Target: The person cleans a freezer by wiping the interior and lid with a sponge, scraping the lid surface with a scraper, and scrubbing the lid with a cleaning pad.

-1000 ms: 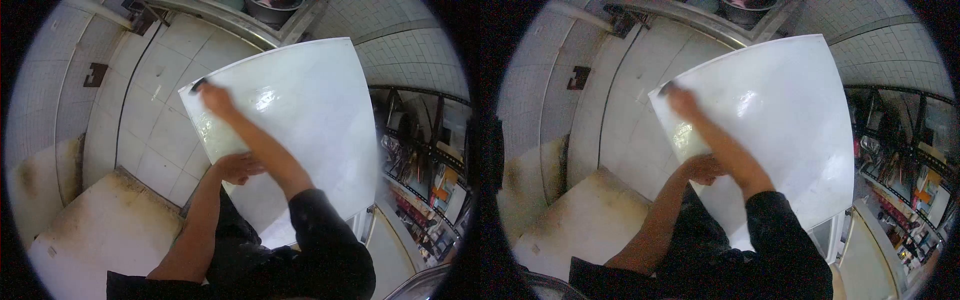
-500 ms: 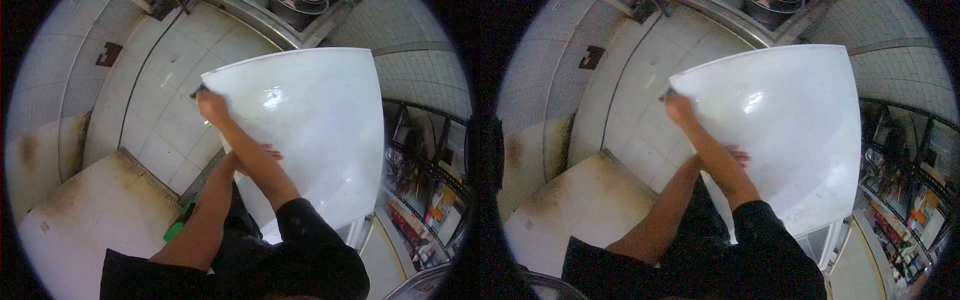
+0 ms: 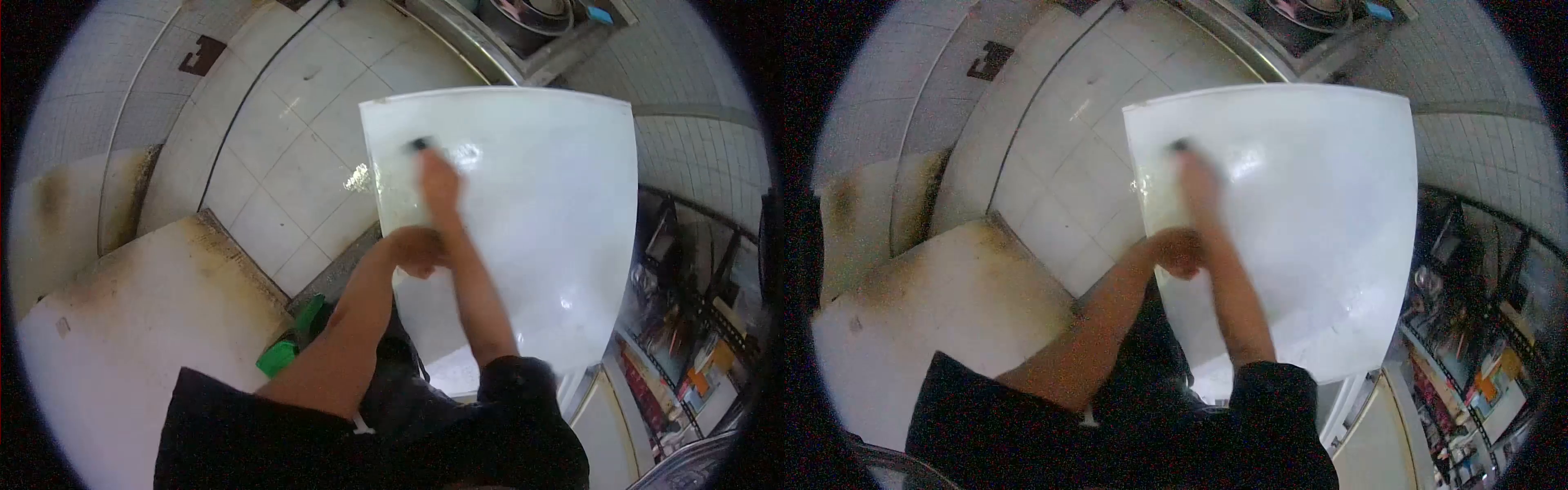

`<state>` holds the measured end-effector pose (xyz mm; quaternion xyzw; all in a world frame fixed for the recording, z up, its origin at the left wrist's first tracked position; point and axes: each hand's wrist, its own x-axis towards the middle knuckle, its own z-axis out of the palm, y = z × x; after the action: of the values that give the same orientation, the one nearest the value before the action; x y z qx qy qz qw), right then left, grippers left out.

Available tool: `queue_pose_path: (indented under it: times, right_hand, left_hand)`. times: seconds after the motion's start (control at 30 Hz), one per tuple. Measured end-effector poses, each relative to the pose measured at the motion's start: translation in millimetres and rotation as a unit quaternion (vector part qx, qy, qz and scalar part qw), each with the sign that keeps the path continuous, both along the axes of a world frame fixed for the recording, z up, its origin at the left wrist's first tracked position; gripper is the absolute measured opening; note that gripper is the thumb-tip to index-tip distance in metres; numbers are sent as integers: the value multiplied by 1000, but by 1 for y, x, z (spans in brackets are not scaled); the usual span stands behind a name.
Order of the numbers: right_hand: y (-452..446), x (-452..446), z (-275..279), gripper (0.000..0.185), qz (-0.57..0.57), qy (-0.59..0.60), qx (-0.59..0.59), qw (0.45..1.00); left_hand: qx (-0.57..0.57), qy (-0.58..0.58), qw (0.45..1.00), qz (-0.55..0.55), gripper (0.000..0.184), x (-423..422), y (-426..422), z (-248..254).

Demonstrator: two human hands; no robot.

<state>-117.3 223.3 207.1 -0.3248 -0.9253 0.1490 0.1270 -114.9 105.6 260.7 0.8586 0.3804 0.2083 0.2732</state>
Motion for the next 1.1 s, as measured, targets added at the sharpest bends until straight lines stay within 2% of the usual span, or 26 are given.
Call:
queue_pose_path:
  times: [0.03, 0.07, 0.13, 0.17, 0.2, 0.27, 0.3, 0.33, 0.4, 0.43, 0.5, 0.53, 0.57, 0.6, 0.63, 0.67, 0.73, 0.77, 0.8, 0.83, 0.87, 0.9, 0.97, 1.03, 1.07, 1.1]
  right_hand:
    - [-37, -7, 29, 18, 105, 65, -62, 990]
    - [-38, -11, 51, 14, 131, 27, -124, 983]
    - [-1, 9, 11, 14, 26, -72, -117, 990]
    - [37, 38, 13, 18, 2, 83, -1, 997]
    - [93, 79, -22, 21, -71, -10, 54, 996]
    - [207, 158, 8, 25, -212, 59, 136, 966]
    - [244, 190, 48, 25, -345, 131, 4, 930]
    - [289, 226, 59, 22, -455, -19, 79, 887]
    - [385, 326, 11, 19, -509, -160, 129, 836]
    - [408, 343, -27, 19, -401, -219, 218, 862]
    - [382, 292, 7, 18, -431, -193, 236, 849]
    - [380, 281, -31, 20, -334, 103, 288, 892]
    - [338, 227, -4, 26, -396, -8, 177, 901]
    - [307, 191, 12, 31, -359, 2, 55, 932]
    - [269, 166, 12, 29, -270, 7, 123, 955]
    - [237, 153, 21, 26, -193, 12, 90, 977]
    - [213, 154, 55, 21, -89, 118, 57, 987]
    - [235, 177, 36, 23, -206, -32, 20, 978]
    - [259, 200, 39, 25, -319, -13, 49, 946]
    - [280, 227, 50, 27, -435, -30, 27, 900]
    - [297, 263, 51, 24, -498, 17, 108, 860]
    - [301, 293, 65, 20, -553, 61, 104, 824]
    - [291, 341, 58, 17, -551, -16, 186, 814]
    - [254, 412, 30, 15, -640, -5, 138, 755]
    - [231, 443, 31, 20, -677, 56, 125, 723]
    - [210, 466, 38, 24, -719, 61, 106, 684]
  left_hand:
    - [-78, -34, 996, 13, 63, -2, -5, 10]
    - [-104, -25, 994, 33, 63, -4, -1, 12]
    - [-130, -16, 990, 44, 62, -5, 1, 12]
    - [-67, 6, 998, 22, 62, -6, 1, 11]
    - [1, 27, 1000, 0, 62, -9, 4, 9]
    - [-11, 23, 1000, -8, 60, -6, 4, 4]
    - [-27, 16, 999, -8, 58, -5, 4, -1]
    - [-41, 7, 999, -11, 57, -4, 4, -5]
    - [-45, 33, 998, -26, 59, -4, 0, -5]
    - [-49, 70, 996, -19, 60, -4, 3, -6]
    - [-56, 83, 994, -42, 60, -5, 11, -3]
    - [-86, 108, 989, -48, 60, -7, 10, -1]
    - [-69, 107, 989, -70, 60, -10, 11, -1]
    - [-58, 111, 991, -43, 59, -11, 7, 1]
    - [-50, 116, 992, -16, 58, -8, 4, 3]
    - [-37, 117, 992, -32, 58, -7, 9, 2]
    - [-45, 148, 988, -28, 57, -9, 6, 2]
    - [-37, 150, 987, -41, 57, -9, 8, 1]
    - [-44, 152, 987, -29, 57, -8, 10, 0]
    - [-57, 150, 987, -22, 58, -6, 0, -1]
    - [-59, 148, 986, -47, 58, -2, -5, 2]
    - [-49, 166, 984, -38, 58, 2, -2, 5]
    - [-21, 186, 982, -39, 58, 2, 9, 12]
    - [-26, 150, 988, -16, 58, 10, 15, 17]
    - [-20, 151, 988, -16, 58, 17, 24, 17]
    - [-7, 146, 989, -8, 57, 23, 29, 18]
